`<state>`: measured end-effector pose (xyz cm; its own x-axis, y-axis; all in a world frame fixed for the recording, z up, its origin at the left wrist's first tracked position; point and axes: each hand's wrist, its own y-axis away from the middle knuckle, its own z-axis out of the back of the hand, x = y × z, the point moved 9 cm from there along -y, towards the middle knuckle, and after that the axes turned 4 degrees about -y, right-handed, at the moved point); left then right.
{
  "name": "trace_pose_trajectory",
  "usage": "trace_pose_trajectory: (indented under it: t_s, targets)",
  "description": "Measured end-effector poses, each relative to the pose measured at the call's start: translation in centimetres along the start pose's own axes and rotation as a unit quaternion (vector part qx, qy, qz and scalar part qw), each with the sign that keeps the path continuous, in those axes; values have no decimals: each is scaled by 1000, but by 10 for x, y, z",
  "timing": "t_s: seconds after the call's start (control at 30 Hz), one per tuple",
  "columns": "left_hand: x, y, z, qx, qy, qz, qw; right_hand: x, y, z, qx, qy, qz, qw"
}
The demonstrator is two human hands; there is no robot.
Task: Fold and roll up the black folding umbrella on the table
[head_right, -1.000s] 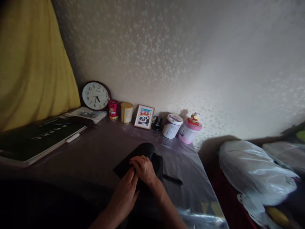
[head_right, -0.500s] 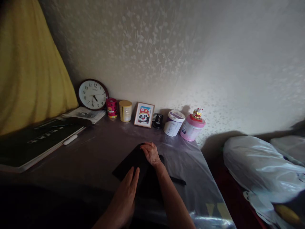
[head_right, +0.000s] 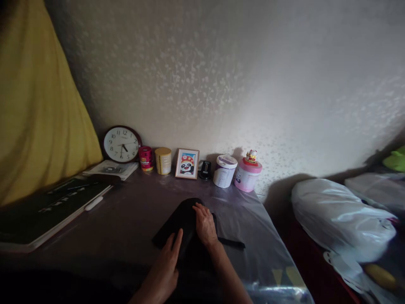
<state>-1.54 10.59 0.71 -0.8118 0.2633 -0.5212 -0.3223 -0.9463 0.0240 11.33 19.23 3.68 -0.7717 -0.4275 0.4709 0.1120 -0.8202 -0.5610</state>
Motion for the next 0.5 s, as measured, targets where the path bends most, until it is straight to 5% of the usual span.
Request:
trace_pose_trajectory:
  t_s: [0.17,0.3,0.4,0.5]
  targets:
    - [12,0,18,-1,164,-10,986,-52,-1,38,-71,-103,-126,984]
    - [9,7,58,-16,324,-49,945,-90,18,75,-111,-227,-254,933]
    - [7,17,74,49,438,-14,897,-92,31,82,-88,-313,-279,904]
    - [1,26,81,101,524,-8,845,-81,39,82,-65,-292,-267,916]
